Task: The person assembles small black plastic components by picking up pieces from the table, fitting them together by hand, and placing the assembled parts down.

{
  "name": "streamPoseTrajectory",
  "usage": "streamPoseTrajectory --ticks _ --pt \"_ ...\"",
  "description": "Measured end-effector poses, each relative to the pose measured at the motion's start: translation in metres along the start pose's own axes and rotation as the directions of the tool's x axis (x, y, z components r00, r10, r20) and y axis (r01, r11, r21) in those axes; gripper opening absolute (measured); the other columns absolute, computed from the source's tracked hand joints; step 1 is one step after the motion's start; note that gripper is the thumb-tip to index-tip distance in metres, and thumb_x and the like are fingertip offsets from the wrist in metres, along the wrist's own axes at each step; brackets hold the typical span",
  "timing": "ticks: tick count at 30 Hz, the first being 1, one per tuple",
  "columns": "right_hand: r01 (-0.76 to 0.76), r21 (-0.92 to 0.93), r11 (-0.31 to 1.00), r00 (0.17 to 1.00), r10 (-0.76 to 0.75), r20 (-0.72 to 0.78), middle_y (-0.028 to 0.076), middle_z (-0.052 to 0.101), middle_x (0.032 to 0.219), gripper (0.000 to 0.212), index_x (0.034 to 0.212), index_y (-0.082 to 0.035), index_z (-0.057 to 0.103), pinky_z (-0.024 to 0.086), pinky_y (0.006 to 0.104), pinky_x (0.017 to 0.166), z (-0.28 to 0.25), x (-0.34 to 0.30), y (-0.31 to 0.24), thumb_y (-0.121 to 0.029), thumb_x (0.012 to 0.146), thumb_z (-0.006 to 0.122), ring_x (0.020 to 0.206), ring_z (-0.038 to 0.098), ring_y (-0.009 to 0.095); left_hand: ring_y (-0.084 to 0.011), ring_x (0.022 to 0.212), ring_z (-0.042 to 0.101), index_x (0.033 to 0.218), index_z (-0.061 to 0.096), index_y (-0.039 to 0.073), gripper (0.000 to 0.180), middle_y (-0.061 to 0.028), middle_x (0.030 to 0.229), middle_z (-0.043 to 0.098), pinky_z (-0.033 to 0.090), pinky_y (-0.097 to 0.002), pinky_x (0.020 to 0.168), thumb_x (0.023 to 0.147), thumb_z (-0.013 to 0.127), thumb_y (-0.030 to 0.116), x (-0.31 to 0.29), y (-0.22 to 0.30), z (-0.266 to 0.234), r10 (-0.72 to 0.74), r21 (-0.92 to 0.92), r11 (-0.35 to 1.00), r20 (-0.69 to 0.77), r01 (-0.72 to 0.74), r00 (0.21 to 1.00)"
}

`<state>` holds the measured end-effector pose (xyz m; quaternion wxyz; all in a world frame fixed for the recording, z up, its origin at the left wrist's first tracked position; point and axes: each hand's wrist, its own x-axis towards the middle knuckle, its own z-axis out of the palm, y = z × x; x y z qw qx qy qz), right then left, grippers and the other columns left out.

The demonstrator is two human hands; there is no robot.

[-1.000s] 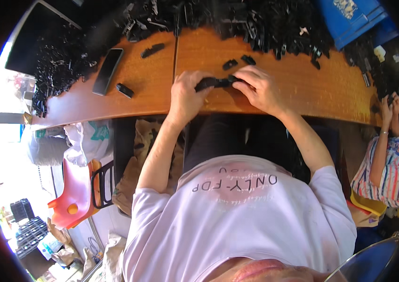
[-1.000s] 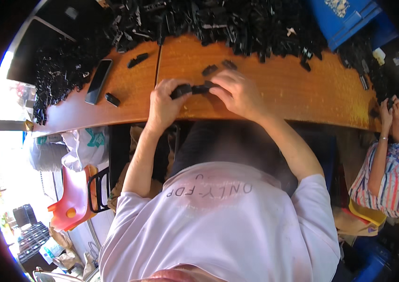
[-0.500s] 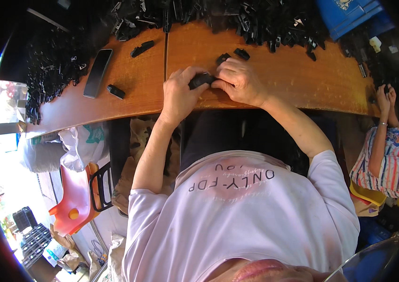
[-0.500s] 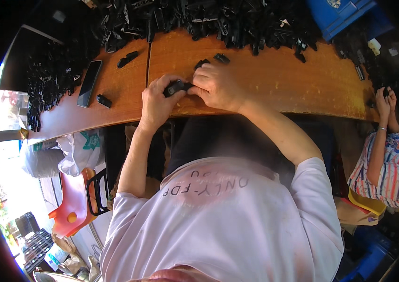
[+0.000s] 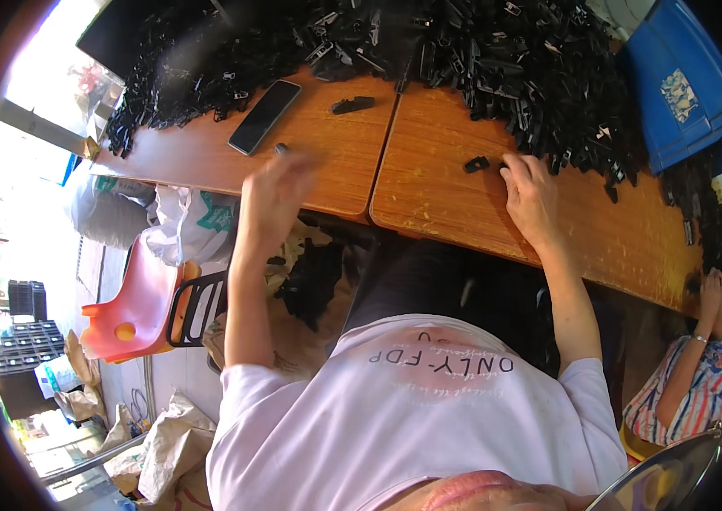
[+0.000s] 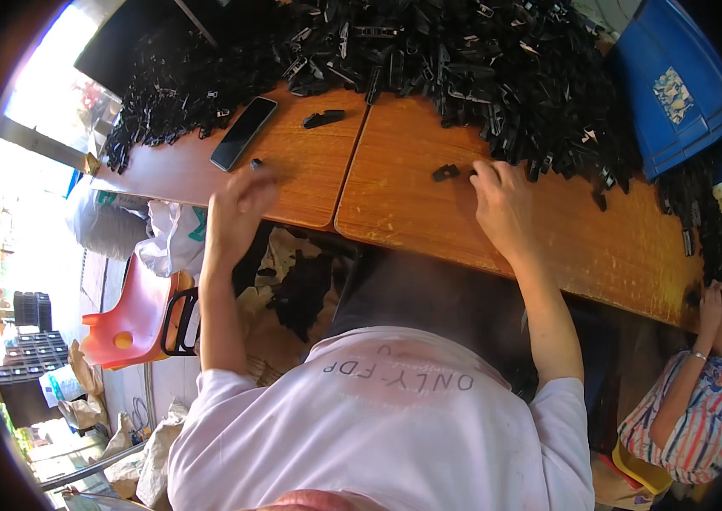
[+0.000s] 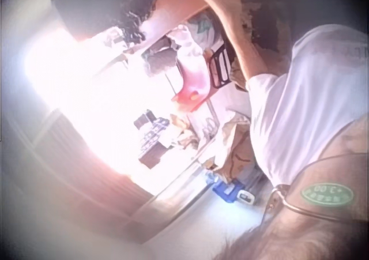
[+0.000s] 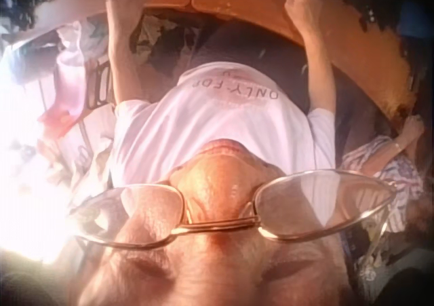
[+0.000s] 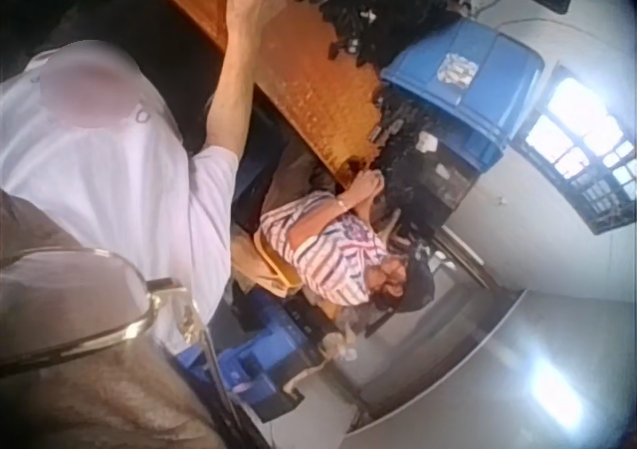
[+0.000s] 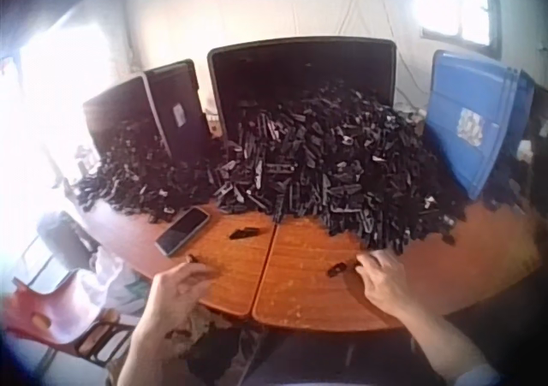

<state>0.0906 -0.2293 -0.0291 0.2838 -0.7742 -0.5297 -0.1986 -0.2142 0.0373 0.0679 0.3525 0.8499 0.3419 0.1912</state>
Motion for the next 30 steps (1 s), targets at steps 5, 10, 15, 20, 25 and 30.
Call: streamPoseTrajectory --ticks 5,10,15,20,25,30 --pt "-0.280 0.363 0.889 0.960 0.271 0.076 0.014 0.075 0.103 0.018 0.121 -0.004 0.074 0.057 0.0377 0.072 -0.004 -0.017 -0.012 -0.013 0.106 0.070 0.079 0.072 0.028 -0.0367 0.108 0.071 0.131 0.072 0.002 0.039 -0.0201 0.124 0.073 0.054 -0.0448 0.097 0.093 0.075 0.013 0.119 -0.037 0.075 0.584 0.381 0.796 -0.281 -0.470 0.762" --pt "-0.301 0.203 0.932 0.953 0.283 0.113 0.013 0.077 0.088 0.014 0.111 -0.007 0.075 0.057 0.0404 0.067 -0.023 -0.024 -0.012 -0.018 0.104 0.072 0.077 0.074 0.034 -0.0424 0.118 0.065 0.129 0.070 -0.001 0.040 -0.0230 0.127 0.068 0.053 -0.0484 0.103 0.090 0.072 0.005 0.118 -0.011 0.108 0.329 0.238 0.921 -0.056 -0.308 0.943" --pt "-0.283 0.155 0.947 0.959 0.279 0.046 0.010 0.076 0.098 0.018 0.111 -0.006 0.075 0.058 0.0400 0.070 -0.034 -0.018 -0.024 -0.021 0.101 0.075 0.082 0.074 0.032 -0.0430 0.103 0.070 0.129 0.070 -0.002 0.041 -0.0240 0.128 0.067 0.058 -0.0462 0.093 0.088 0.073 0.005 0.054 0.025 0.134 0.370 0.030 0.929 -0.090 -0.369 0.925" --pt "-0.182 0.063 0.981 0.981 0.176 0.081 0.008 0.073 0.110 0.023 0.111 -0.004 0.075 0.058 0.0399 0.073 -0.030 -0.023 -0.016 -0.021 0.097 0.079 0.087 0.074 0.031 -0.0353 0.098 0.074 0.125 0.072 -0.001 0.031 -0.0189 0.128 0.069 0.061 -0.0385 0.084 0.094 0.071 0.002 0.034 0.032 0.148 0.366 -0.196 0.910 -0.031 -0.365 0.930" --pt "-0.262 0.188 0.947 0.963 0.243 0.118 0.009 0.074 0.109 0.024 0.110 -0.002 0.076 0.058 0.0406 0.075 -0.029 -0.020 -0.015 -0.020 0.096 0.080 0.088 0.074 0.032 -0.0338 0.113 0.070 0.124 0.075 0.006 0.035 -0.0129 0.131 0.072 0.056 -0.0415 0.100 0.090 0.069 -0.002 0.056 0.036 0.135 0.751 0.116 0.648 0.074 -0.753 0.657" --pt "-0.174 0.347 0.921 0.985 0.154 0.083 0.012 0.074 0.105 0.024 0.108 -0.001 0.075 0.057 0.0431 0.076 -0.009 -0.011 -0.042 -0.016 0.092 0.083 0.091 0.073 0.036 -0.0321 0.110 0.068 0.116 0.079 0.006 0.031 -0.0108 0.119 0.076 0.054 -0.0420 0.100 0.086 0.077 0.000 0.048 0.030 0.152 0.637 -0.116 0.769 0.225 -0.629 0.737"
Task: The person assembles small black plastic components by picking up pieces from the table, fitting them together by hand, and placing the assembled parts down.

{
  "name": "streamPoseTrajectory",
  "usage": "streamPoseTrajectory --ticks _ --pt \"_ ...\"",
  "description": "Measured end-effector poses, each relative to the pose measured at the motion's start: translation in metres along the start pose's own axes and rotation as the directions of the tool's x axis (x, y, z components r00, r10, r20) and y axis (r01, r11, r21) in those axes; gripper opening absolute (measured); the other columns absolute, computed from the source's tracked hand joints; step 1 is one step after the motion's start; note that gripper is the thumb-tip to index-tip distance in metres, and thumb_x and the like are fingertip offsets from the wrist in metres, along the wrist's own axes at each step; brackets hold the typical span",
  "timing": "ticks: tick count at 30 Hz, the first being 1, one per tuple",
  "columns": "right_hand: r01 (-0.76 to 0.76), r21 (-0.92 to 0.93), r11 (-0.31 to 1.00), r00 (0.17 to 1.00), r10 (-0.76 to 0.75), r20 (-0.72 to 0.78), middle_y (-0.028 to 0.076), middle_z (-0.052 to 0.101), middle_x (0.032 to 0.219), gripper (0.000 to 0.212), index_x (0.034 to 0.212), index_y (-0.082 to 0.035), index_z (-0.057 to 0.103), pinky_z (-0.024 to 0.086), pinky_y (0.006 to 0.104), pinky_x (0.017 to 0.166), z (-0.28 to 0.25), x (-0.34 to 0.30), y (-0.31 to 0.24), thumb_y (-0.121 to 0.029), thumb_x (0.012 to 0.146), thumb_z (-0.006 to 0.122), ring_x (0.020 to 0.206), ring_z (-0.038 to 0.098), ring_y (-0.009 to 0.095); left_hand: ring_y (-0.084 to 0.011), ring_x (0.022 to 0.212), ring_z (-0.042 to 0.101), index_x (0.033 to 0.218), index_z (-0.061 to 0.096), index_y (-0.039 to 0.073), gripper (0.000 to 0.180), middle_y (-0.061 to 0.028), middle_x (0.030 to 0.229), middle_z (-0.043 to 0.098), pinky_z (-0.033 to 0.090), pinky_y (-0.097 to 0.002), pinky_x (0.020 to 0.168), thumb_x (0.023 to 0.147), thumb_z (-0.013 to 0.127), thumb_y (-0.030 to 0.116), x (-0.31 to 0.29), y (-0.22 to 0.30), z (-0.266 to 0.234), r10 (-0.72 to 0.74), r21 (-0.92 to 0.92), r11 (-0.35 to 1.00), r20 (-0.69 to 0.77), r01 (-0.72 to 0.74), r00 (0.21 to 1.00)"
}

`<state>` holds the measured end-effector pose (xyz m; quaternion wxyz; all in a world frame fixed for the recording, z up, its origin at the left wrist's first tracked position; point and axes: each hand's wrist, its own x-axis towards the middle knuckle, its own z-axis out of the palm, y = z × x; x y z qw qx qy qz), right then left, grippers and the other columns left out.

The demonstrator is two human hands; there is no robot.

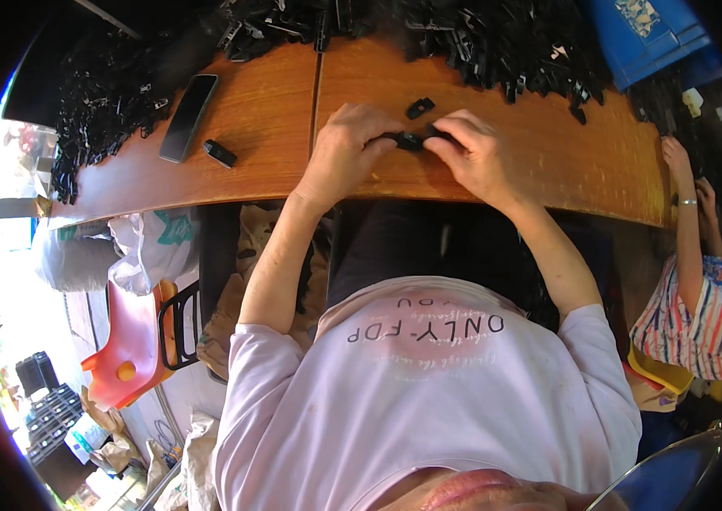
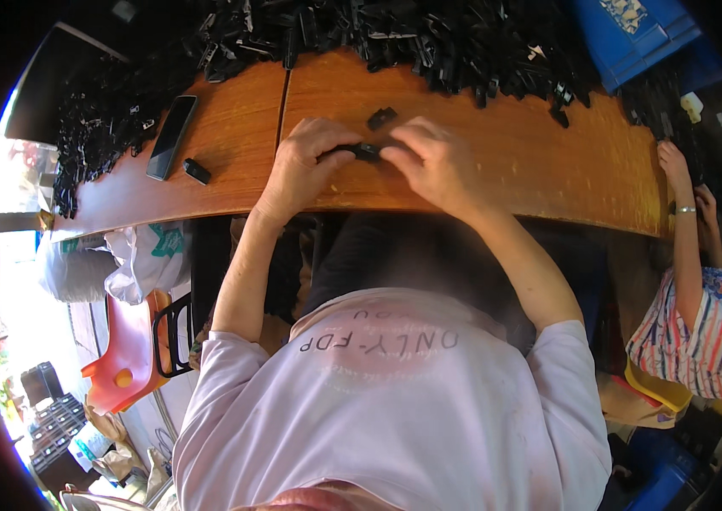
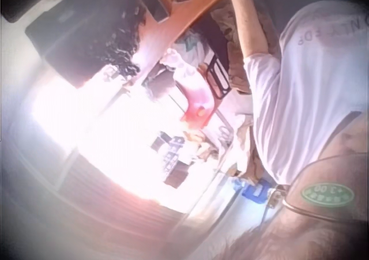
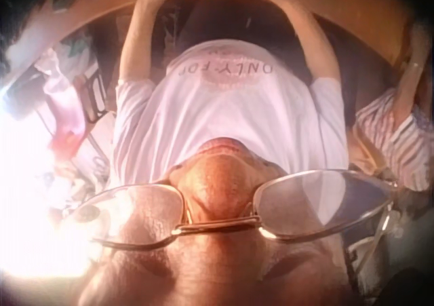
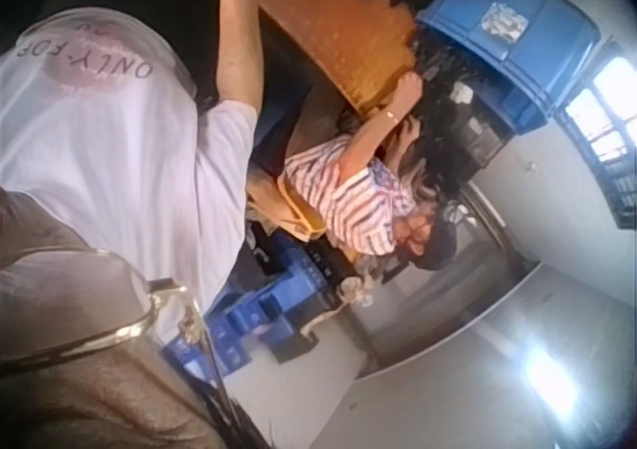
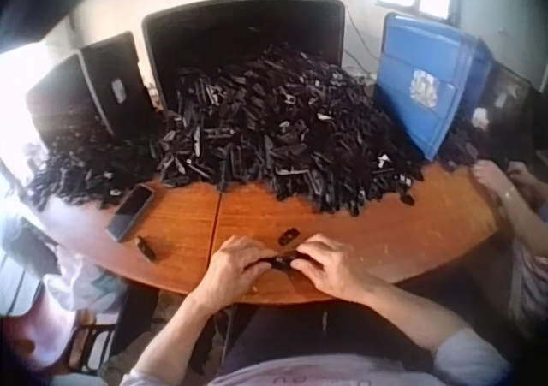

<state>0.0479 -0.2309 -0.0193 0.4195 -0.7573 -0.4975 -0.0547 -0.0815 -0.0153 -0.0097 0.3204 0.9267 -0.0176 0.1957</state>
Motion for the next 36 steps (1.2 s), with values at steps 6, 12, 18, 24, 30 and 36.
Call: streamPoseTrajectory --ticks 6,12,18,24,30,36 --pt "0.108 0.033 0.994 0.991 -0.110 0.077 0.012 0.071 0.103 0.026 0.109 0.002 0.072 0.056 0.0385 0.073 0.003 0.003 -0.005 -0.009 0.090 0.085 0.085 0.069 0.030 -0.0291 0.105 0.068 0.115 0.081 0.006 0.033 -0.0104 0.109 0.078 0.055 -0.0400 0.096 0.083 0.079 -0.002 -0.004 -0.001 0.007 -0.012 -0.189 0.982 -0.077 -0.003 0.997" --pt "0.115 -0.004 0.993 0.987 -0.114 0.114 0.014 0.063 0.092 0.018 0.093 0.000 0.069 0.053 0.0453 0.073 -0.002 0.003 -0.018 -0.007 0.085 0.084 0.085 0.065 0.036 -0.0301 0.102 0.070 0.116 0.081 0.010 0.035 -0.0105 0.105 0.077 0.058 -0.0400 0.091 0.083 0.080 0.000 -0.006 0.004 0.006 -0.022 -0.202 0.979 -0.088 0.004 0.996" --pt "0.308 -0.007 0.951 0.941 -0.304 0.147 0.013 0.065 0.096 0.022 0.097 0.000 0.069 0.054 0.0443 0.075 -0.002 0.022 0.005 -0.002 0.082 0.084 0.086 0.066 0.035 -0.0270 0.098 0.072 0.126 0.078 0.008 0.045 -0.0111 0.107 0.078 0.059 -0.0367 0.088 0.083 0.080 -0.003 -0.004 0.003 0.005 -0.050 -0.232 0.972 -0.100 0.026 0.994" --pt "0.349 -0.106 0.931 0.927 -0.326 0.186 0.016 0.062 0.096 0.011 0.089 -0.003 0.064 0.054 0.0472 0.074 0.010 0.026 -0.007 -0.006 0.084 0.074 0.089 0.065 0.038 -0.0313 0.102 0.073 0.124 0.078 0.009 0.045 -0.0109 0.108 0.079 0.060 -0.0413 0.092 0.081 0.078 -0.002 -0.004 0.003 0.011 0.028 -0.195 0.979 -0.161 -0.059 0.987" --pt "0.338 -0.047 0.940 0.941 -0.338 0.018 0.015 0.068 0.111 0.019 0.110 -0.001 0.072 0.056 0.0464 0.081 0.010 0.030 -0.002 -0.008 0.092 0.075 0.095 0.065 0.038 -0.0378 0.110 0.069 0.125 0.068 0.004 0.042 -0.0173 0.113 0.072 0.056 -0.0465 0.099 0.084 0.070 -0.003 -0.002 -0.002 0.011 -0.043 -0.126 0.992 -0.216 0.016 0.975" --pt "0.208 -0.327 0.922 0.978 -0.192 0.082 0.013 0.067 0.123 0.035 0.124 -0.006 0.073 0.055 0.0459 0.087 0.004 0.022 0.010 -0.007 0.090 0.079 0.107 0.066 0.035 -0.0322 0.126 0.065 0.127 0.071 0.007 0.046 -0.0171 0.118 0.064 0.054 -0.0435 0.105 0.081 0.074 -0.001 0.064 -0.086 -0.062 -0.383 -0.325 0.920 -0.635 0.217 0.671"
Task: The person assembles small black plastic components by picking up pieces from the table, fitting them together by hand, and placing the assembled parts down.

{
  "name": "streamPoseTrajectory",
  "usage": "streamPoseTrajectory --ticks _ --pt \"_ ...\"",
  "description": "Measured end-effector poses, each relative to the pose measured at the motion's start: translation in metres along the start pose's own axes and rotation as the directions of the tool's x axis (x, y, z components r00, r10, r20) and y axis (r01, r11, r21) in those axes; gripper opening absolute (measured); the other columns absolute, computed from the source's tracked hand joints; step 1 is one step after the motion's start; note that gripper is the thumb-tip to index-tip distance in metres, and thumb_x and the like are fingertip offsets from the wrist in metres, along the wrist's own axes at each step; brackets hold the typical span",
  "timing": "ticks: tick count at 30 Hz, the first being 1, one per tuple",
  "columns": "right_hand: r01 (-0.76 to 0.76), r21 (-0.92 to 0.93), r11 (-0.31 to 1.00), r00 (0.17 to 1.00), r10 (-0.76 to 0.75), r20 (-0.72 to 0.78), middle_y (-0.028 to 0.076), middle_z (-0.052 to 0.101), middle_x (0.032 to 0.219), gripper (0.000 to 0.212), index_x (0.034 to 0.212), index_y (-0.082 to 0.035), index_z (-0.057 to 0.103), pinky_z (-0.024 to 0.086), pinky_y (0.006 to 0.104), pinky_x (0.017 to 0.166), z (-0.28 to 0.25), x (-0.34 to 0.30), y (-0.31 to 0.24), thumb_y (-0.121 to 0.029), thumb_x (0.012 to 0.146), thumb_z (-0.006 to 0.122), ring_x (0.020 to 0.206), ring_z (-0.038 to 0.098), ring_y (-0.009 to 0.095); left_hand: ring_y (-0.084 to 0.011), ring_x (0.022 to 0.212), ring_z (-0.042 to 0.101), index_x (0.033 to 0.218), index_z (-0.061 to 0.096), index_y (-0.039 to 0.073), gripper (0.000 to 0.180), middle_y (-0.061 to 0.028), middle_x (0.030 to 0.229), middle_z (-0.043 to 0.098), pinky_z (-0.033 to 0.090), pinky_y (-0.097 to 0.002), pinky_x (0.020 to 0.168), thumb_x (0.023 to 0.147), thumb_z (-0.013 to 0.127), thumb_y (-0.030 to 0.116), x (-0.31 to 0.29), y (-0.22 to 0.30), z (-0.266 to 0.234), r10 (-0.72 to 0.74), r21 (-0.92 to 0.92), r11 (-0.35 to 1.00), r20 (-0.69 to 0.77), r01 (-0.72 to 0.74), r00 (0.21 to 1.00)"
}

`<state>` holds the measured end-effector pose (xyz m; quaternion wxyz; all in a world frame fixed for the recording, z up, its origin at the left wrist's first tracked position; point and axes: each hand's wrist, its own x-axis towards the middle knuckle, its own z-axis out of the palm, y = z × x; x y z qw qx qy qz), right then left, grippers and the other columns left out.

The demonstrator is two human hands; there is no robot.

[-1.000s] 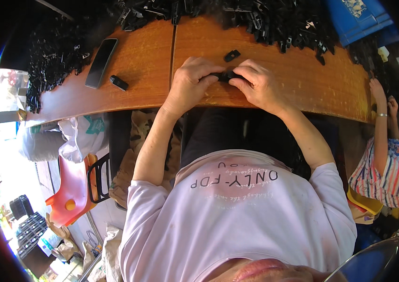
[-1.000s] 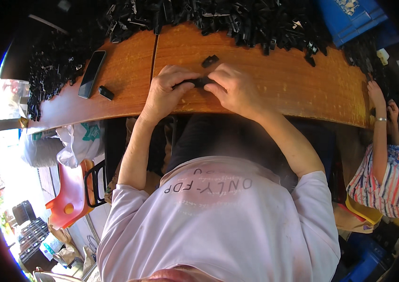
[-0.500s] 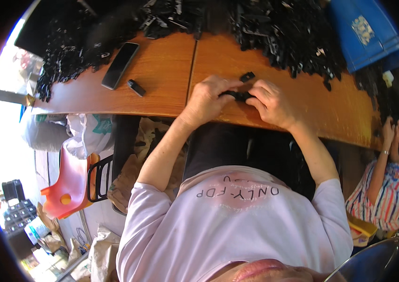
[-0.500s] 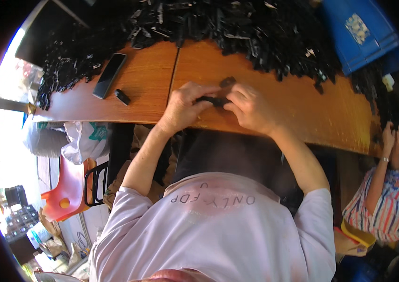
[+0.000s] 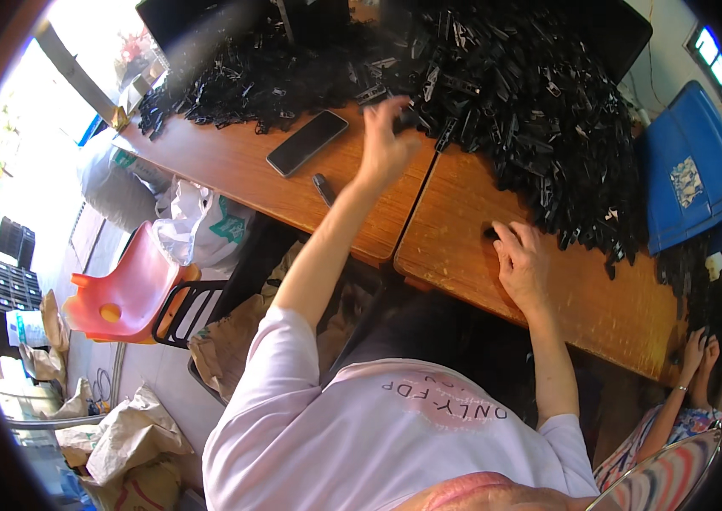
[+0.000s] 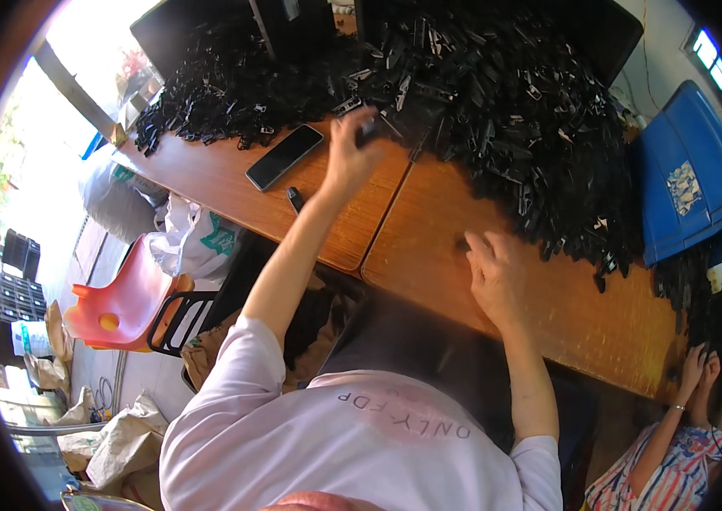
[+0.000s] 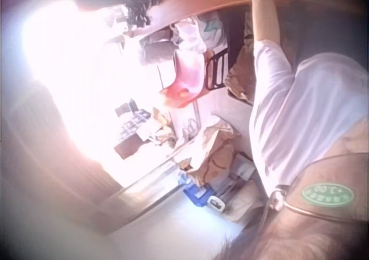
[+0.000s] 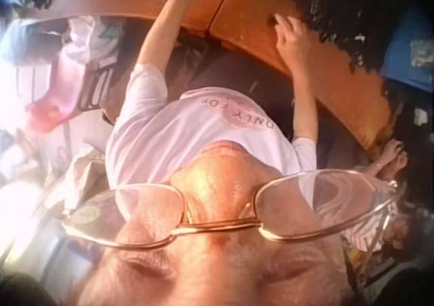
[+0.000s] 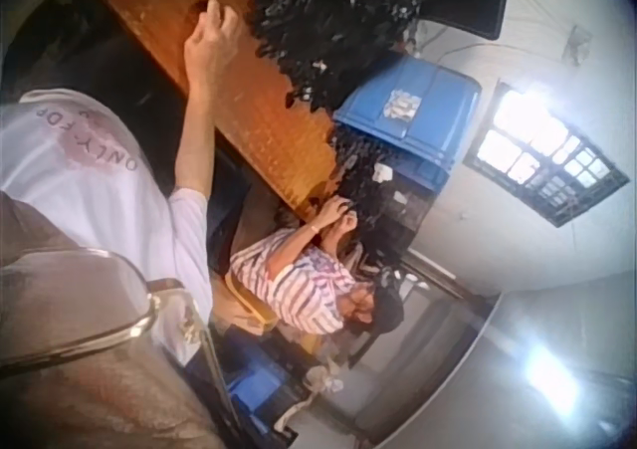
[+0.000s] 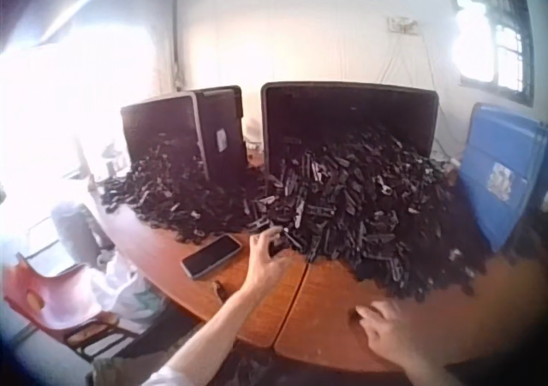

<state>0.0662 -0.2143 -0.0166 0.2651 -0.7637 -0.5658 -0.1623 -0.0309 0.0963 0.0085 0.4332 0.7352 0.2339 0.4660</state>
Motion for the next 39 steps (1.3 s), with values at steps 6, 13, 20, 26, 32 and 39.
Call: streamPoseTrajectory --ticks 6,13,20,26,32,39 --pt "0.047 0.136 0.990 0.999 -0.046 -0.011 0.012 0.069 0.117 0.029 0.115 -0.006 0.074 0.056 0.0447 0.086 0.000 0.008 -0.013 -0.008 0.087 0.082 0.105 0.068 0.035 -0.0346 0.140 0.053 0.120 0.079 0.012 0.047 -0.0071 0.144 0.061 0.048 -0.0435 0.115 0.079 0.090 0.032 0.074 -0.068 -0.005 0.064 0.701 0.713 -0.077 0.008 0.995" --pt "0.146 0.235 0.961 0.989 -0.141 -0.037 0.012 0.071 0.110 0.028 0.113 -0.007 0.073 0.059 0.0426 0.081 0.001 0.003 0.000 -0.007 0.087 0.082 0.097 0.072 0.035 -0.0405 0.145 0.046 0.122 0.077 0.010 0.042 -0.0114 0.153 0.057 0.040 -0.0506 0.122 0.081 0.086 0.018 0.010 -0.049 0.033 -0.016 0.460 0.887 0.108 -0.036 0.994" --pt "-0.276 0.513 0.813 0.958 0.275 0.079 0.010 0.072 0.109 0.034 0.126 -0.007 0.069 0.059 0.0369 0.078 -0.014 -0.002 -0.020 -0.007 0.093 0.081 0.093 0.074 0.026 -0.0406 0.145 0.049 0.129 0.075 0.016 0.045 -0.0103 0.156 0.056 0.038 -0.0507 0.123 0.085 0.082 0.016 -0.057 -0.005 0.044 0.086 0.519 0.819 0.308 -0.243 0.948" --pt "-0.178 0.470 0.865 0.983 0.182 0.038 0.010 0.074 0.113 0.022 0.109 -0.003 0.074 0.059 0.0366 0.083 -0.018 -0.023 -0.014 -0.010 0.091 0.084 0.098 0.073 0.027 -0.0368 0.146 0.049 0.131 0.073 0.014 0.051 -0.0066 0.153 0.061 0.037 -0.0501 0.122 0.081 0.077 0.007 -0.094 0.027 0.029 0.303 0.468 0.730 0.432 -0.498 0.849" --pt "-0.123 0.263 0.957 0.992 0.129 -0.005 0.009 0.074 0.114 0.021 0.105 -0.002 0.073 0.058 0.0412 0.088 -0.026 -0.046 0.001 -0.012 0.090 0.084 0.105 0.071 0.031 -0.0344 0.123 0.064 0.113 0.073 0.003 0.042 -0.0093 0.132 0.070 0.056 -0.0418 0.100 0.073 0.068 -0.008 -0.113 0.037 0.006 0.434 0.201 0.763 0.545 -0.614 0.718" --pt "-0.154 0.202 0.967 0.986 0.162 -0.027 0.008 0.071 0.119 0.026 0.112 -0.002 0.075 0.057 0.0403 0.090 -0.030 -0.032 -0.018 -0.009 0.089 0.084 0.108 0.070 0.030 -0.0329 0.111 0.067 0.103 0.071 0.001 0.036 -0.0095 0.116 0.071 0.058 -0.0435 0.092 0.069 0.066 -0.009 -0.147 0.056 -0.018 0.441 0.252 0.722 0.552 -0.645 0.708"
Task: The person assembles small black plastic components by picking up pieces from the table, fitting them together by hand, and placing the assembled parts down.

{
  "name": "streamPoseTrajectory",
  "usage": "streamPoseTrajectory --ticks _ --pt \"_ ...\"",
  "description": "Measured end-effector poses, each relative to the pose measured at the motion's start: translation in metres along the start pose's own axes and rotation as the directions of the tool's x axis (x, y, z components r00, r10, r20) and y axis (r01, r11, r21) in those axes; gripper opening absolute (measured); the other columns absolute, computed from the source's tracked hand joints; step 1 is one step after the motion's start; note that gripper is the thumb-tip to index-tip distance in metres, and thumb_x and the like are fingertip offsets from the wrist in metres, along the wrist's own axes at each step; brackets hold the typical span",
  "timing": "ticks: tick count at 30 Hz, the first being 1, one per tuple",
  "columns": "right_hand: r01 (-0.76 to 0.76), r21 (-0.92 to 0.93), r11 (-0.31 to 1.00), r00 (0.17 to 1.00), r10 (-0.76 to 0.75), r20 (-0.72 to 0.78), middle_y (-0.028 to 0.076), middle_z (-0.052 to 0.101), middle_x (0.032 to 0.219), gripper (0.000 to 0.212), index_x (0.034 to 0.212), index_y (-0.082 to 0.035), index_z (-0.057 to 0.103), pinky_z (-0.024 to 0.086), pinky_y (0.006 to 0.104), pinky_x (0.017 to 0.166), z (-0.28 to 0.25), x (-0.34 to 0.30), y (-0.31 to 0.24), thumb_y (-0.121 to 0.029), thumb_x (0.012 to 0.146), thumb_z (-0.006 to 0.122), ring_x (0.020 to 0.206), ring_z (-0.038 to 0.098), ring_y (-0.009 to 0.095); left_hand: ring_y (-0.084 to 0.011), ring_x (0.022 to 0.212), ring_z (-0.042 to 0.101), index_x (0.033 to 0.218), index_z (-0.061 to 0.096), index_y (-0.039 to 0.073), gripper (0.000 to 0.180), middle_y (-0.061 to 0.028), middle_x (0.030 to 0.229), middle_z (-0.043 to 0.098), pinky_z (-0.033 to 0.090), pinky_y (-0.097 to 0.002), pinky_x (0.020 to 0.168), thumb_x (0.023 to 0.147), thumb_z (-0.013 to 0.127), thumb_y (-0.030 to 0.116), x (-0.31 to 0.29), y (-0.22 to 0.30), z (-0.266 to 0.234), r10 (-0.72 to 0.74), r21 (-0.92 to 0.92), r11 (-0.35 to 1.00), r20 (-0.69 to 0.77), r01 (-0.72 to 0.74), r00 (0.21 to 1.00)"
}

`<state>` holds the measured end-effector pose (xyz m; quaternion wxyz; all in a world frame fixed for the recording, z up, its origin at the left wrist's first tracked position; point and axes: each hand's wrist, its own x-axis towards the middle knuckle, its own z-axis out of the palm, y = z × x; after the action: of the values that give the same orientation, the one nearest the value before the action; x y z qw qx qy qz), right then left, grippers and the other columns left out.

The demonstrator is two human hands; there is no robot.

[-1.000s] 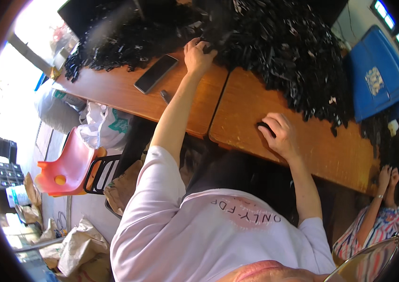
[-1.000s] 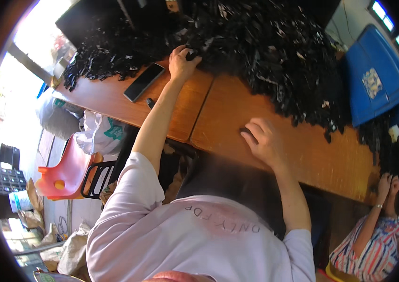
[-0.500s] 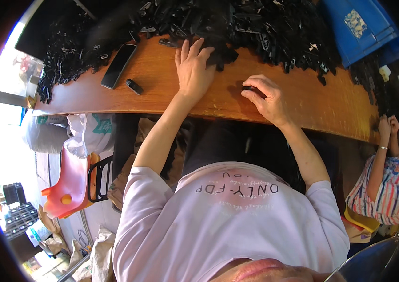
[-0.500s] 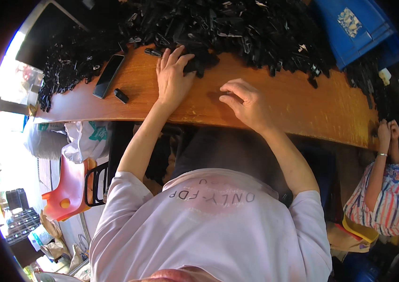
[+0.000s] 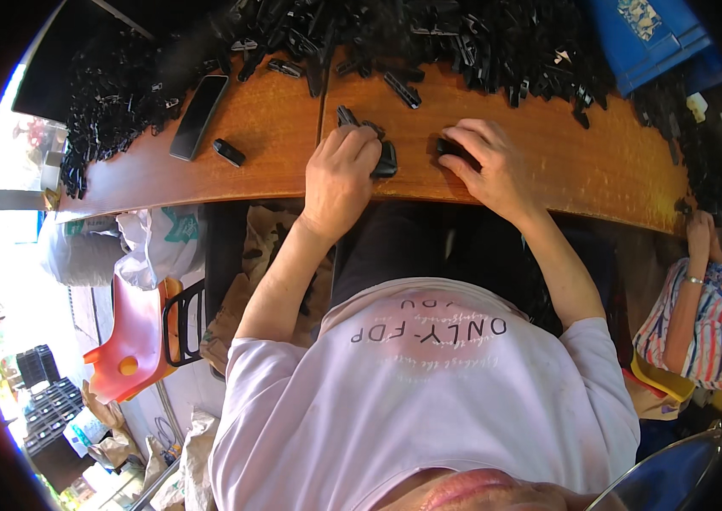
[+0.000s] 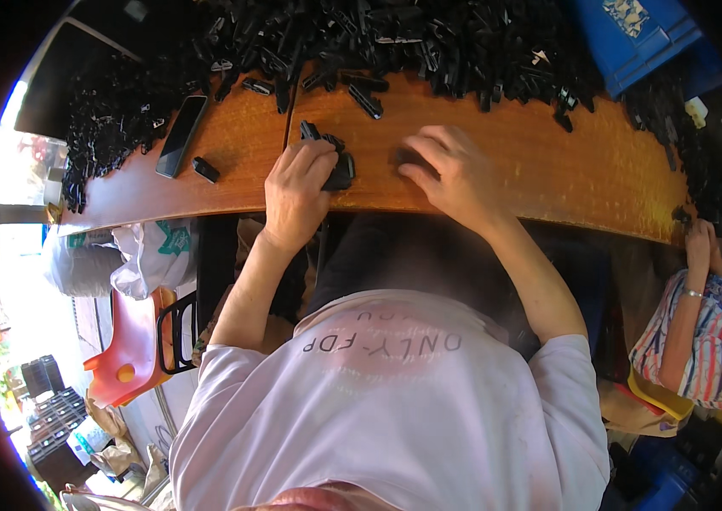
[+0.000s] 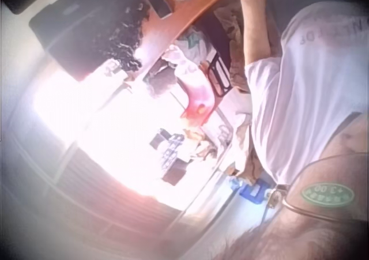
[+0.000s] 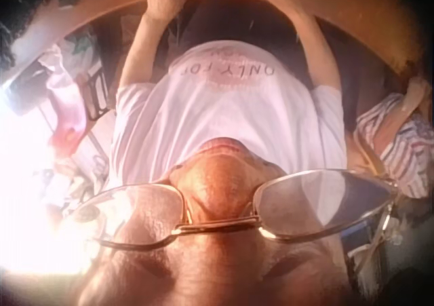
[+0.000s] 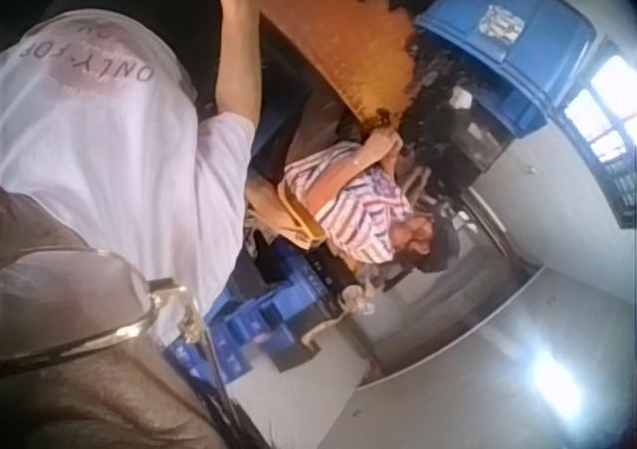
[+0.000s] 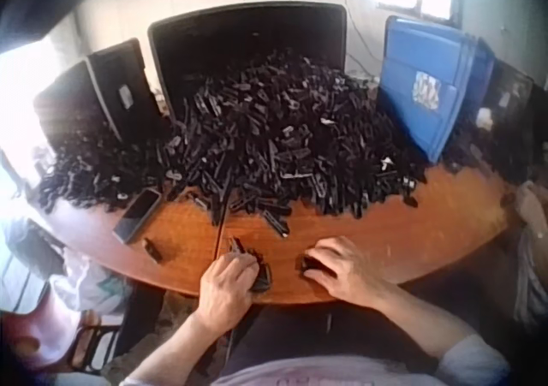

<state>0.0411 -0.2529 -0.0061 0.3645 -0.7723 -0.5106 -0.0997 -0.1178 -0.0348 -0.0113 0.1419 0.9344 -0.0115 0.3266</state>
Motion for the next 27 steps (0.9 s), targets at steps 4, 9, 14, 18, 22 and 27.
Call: streamPoseTrajectory --ticks 4,9,14,18,22,27 --pt "0.029 -0.018 0.999 0.997 -0.028 0.068 0.006 0.069 0.114 0.024 0.109 -0.005 0.077 0.058 0.0419 0.085 0.009 0.003 0.009 -0.018 0.090 0.084 0.101 0.070 0.031 -0.0344 0.108 0.067 0.103 0.072 0.003 0.032 -0.0091 0.114 0.072 0.058 -0.0435 0.090 0.072 0.071 -0.006 -0.011 0.006 -0.004 -0.030 -0.030 0.999 -0.053 0.029 0.998" --pt "0.019 0.037 0.999 1.000 -0.019 -0.002 0.009 0.071 0.107 0.023 0.105 -0.004 0.077 0.057 0.0428 0.081 0.013 -0.002 0.014 -0.019 0.090 0.084 0.098 0.071 0.031 -0.0353 0.107 0.070 0.110 0.075 0.003 0.032 -0.0119 0.113 0.073 0.058 -0.0433 0.091 0.078 0.079 -0.002 -0.003 0.024 0.000 -0.177 -0.084 0.983 -0.212 0.163 0.961" --pt "-0.055 0.028 0.998 0.998 0.055 0.013 0.012 0.072 0.102 0.022 0.101 -0.002 0.074 0.056 0.0442 0.077 0.007 -0.002 0.006 -0.019 0.090 0.084 0.092 0.071 0.035 -0.0347 0.105 0.071 0.119 0.076 0.004 0.039 -0.0138 0.117 0.071 0.060 -0.0427 0.087 0.083 0.087 0.013 0.023 0.058 0.030 -0.339 -0.131 0.938 -0.162 0.320 0.927" --pt "0.000 -0.014 1.000 0.999 -0.001 -0.046 0.012 0.071 0.102 0.020 0.105 -0.002 0.073 0.057 0.0443 0.077 0.006 -0.011 0.019 -0.015 0.092 0.081 0.091 0.071 0.035 -0.0351 0.108 0.070 0.119 0.077 0.003 0.038 -0.0131 0.120 0.071 0.059 -0.0420 0.089 0.083 0.085 0.013 0.034 0.051 0.051 -0.387 -0.030 0.921 0.035 0.388 0.921" --pt "-0.115 0.009 0.993 0.993 0.115 0.001 0.014 0.072 0.106 0.020 0.109 -0.001 0.072 0.057 0.0432 0.078 -0.017 -0.019 0.022 -0.009 0.093 0.079 0.094 0.072 0.035 -0.0347 0.112 0.070 0.119 0.078 0.006 0.042 -0.0115 0.127 0.072 0.058 -0.0419 0.094 0.078 0.079 -0.003 0.030 0.039 0.047 -0.204 -0.332 0.923 0.010 0.196 0.979" --pt "-0.229 0.220 0.948 0.973 0.224 0.049 0.013 0.073 0.110 0.021 0.111 -0.001 0.072 0.058 0.0408 0.081 -0.019 -0.015 0.020 -0.007 0.092 0.080 0.099 0.072 0.034 -0.0333 0.111 0.070 0.121 0.078 0.008 0.047 -0.0103 0.118 0.077 0.056 -0.0411 0.096 0.077 0.076 -0.010 0.023 0.032 0.035 -0.140 -0.347 0.929 0.001 0.132 0.990"
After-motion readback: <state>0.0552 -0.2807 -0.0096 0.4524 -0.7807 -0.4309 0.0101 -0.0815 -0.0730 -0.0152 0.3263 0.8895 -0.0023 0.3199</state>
